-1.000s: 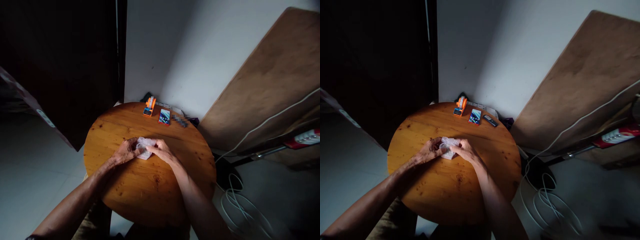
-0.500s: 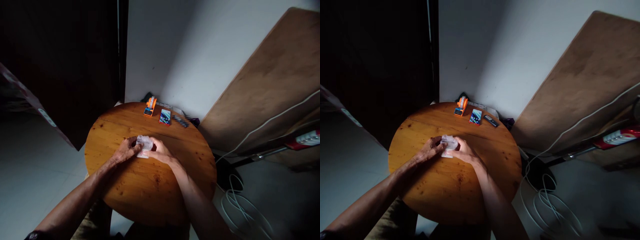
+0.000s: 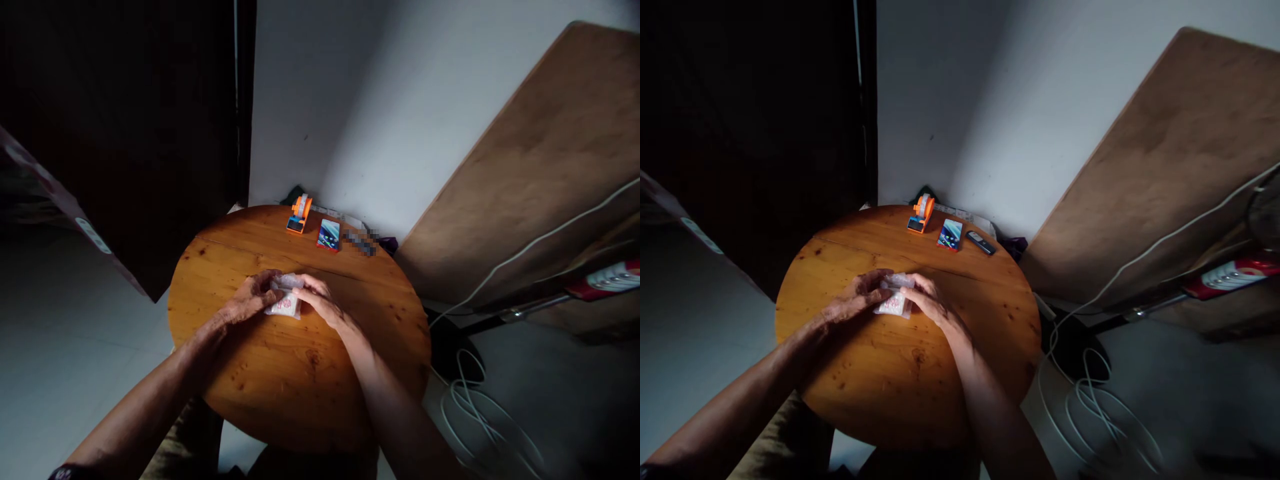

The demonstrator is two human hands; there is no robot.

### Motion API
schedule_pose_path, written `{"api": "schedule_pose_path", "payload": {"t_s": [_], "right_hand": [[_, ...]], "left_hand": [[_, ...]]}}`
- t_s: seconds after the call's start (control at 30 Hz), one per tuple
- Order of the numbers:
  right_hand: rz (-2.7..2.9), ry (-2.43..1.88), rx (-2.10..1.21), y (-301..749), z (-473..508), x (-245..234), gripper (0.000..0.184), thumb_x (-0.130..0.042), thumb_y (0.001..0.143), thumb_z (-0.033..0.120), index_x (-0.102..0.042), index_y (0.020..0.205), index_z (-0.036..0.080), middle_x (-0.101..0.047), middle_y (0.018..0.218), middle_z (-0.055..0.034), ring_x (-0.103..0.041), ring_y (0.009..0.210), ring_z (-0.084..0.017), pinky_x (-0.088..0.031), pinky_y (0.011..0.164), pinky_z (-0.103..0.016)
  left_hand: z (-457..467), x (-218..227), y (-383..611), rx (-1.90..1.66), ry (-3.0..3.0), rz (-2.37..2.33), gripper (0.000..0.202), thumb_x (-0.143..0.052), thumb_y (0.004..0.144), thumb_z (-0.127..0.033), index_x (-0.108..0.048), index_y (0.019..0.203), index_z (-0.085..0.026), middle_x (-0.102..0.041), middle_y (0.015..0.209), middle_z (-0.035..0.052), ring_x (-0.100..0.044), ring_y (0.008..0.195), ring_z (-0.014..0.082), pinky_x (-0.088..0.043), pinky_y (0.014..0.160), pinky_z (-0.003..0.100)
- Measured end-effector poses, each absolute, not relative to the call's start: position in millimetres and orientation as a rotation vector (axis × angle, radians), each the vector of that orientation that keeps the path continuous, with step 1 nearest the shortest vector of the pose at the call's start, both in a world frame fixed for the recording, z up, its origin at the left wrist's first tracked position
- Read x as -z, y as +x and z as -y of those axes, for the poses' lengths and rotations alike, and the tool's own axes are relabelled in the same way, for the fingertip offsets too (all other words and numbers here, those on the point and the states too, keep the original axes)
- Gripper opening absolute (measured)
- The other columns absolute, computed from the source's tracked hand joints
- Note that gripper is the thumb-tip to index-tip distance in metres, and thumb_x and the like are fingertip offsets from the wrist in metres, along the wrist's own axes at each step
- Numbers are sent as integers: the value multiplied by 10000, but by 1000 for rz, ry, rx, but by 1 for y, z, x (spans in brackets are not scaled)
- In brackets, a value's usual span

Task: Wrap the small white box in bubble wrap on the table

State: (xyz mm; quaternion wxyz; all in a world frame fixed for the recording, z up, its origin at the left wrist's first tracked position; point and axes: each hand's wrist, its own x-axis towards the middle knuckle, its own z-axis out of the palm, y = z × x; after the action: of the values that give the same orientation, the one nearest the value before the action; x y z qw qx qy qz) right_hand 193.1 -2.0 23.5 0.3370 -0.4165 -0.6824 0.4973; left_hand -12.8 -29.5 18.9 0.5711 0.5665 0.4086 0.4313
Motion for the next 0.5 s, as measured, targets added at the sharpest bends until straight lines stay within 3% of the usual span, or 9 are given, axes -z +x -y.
{"api": "schedule_pose_path", "payload": {"t_s": [0.27,0.5], "right_hand": [[1602,-1142,-1301,197,-1,-24,378,-623,713,372,-699,1051,221,-721,1014,-35,-630,948,-219,-455,879,-351],[1616,-1129,-1197,192,1,-24,371,-682,713,396,-671,1043,229,-695,947,-33,-628,866,-199,-482,794,-323]], "left_hand": [[29,-13,-11,-1021,1263,-869,761,-738,709,-375,-460,1376,-135,-655,1226,150,-655,1012,235,-532,816,328],[31,-15,-10,-1001,1254,-824,833,-775,699,-377,-426,1414,-132,-631,1244,169,-640,1029,238,-531,819,315]]}}
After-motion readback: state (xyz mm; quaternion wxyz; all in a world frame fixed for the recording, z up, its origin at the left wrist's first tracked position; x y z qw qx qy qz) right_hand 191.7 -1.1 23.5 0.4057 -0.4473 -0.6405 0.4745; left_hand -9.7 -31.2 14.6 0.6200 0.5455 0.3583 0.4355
